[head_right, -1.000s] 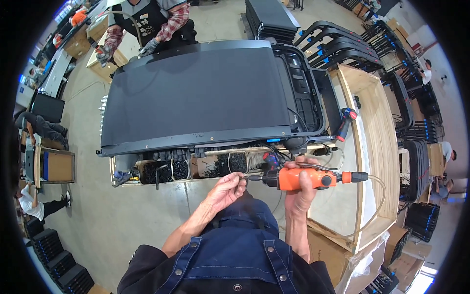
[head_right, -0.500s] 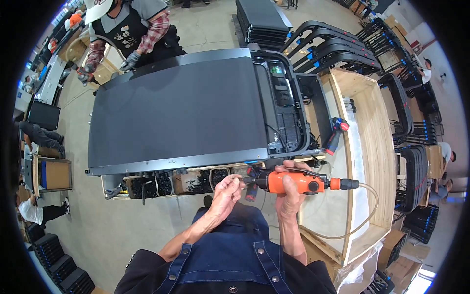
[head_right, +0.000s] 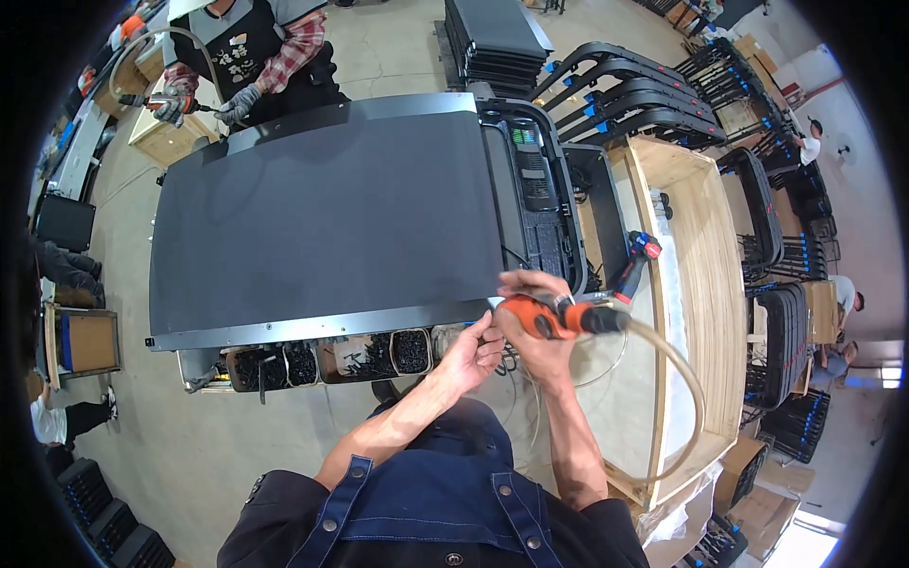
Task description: The recorder is assembling the console and wiring components of a treadmill in a manufacturing setting.
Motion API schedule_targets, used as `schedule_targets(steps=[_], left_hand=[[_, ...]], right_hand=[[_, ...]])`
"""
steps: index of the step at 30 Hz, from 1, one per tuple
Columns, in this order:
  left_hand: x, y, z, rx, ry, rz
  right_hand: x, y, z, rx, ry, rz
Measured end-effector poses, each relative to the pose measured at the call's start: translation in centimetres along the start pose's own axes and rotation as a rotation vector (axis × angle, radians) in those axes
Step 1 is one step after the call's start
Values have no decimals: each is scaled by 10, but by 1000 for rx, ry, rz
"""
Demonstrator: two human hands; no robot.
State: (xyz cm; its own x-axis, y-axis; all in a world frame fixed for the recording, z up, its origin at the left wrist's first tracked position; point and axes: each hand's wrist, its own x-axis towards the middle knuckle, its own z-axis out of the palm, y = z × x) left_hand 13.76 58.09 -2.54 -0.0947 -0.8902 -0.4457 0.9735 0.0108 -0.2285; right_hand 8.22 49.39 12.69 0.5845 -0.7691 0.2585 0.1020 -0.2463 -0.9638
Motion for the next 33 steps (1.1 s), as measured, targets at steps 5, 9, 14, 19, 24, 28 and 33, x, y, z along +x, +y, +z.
schedule_targets(steps=[5, 9, 14, 19, 24, 28, 33], left_hand=[[-32, -8, 8, 434, 338, 139], [-75, 3, -6, 500, 274, 128], [-107, 16, 3, 662, 84, 146], [-110, 26, -2, 694, -60, 141], [-118, 26, 3, 872, -77, 186], [-120, 28, 3, 769, -142, 276], [-127, 35, -6, 635, -75, 315]], right_hand=[[27, -3, 16, -42, -331, 115], [23, -2, 21, 24, -274, 121], [27, 8, 17, 7, -256, 85], [22, 10, 17, -21, -263, 54], [26, -8, 18, -126, -285, 116], [28, -17, 4, 2, -226, 174], [0, -27, 1, 565, -87, 184]])
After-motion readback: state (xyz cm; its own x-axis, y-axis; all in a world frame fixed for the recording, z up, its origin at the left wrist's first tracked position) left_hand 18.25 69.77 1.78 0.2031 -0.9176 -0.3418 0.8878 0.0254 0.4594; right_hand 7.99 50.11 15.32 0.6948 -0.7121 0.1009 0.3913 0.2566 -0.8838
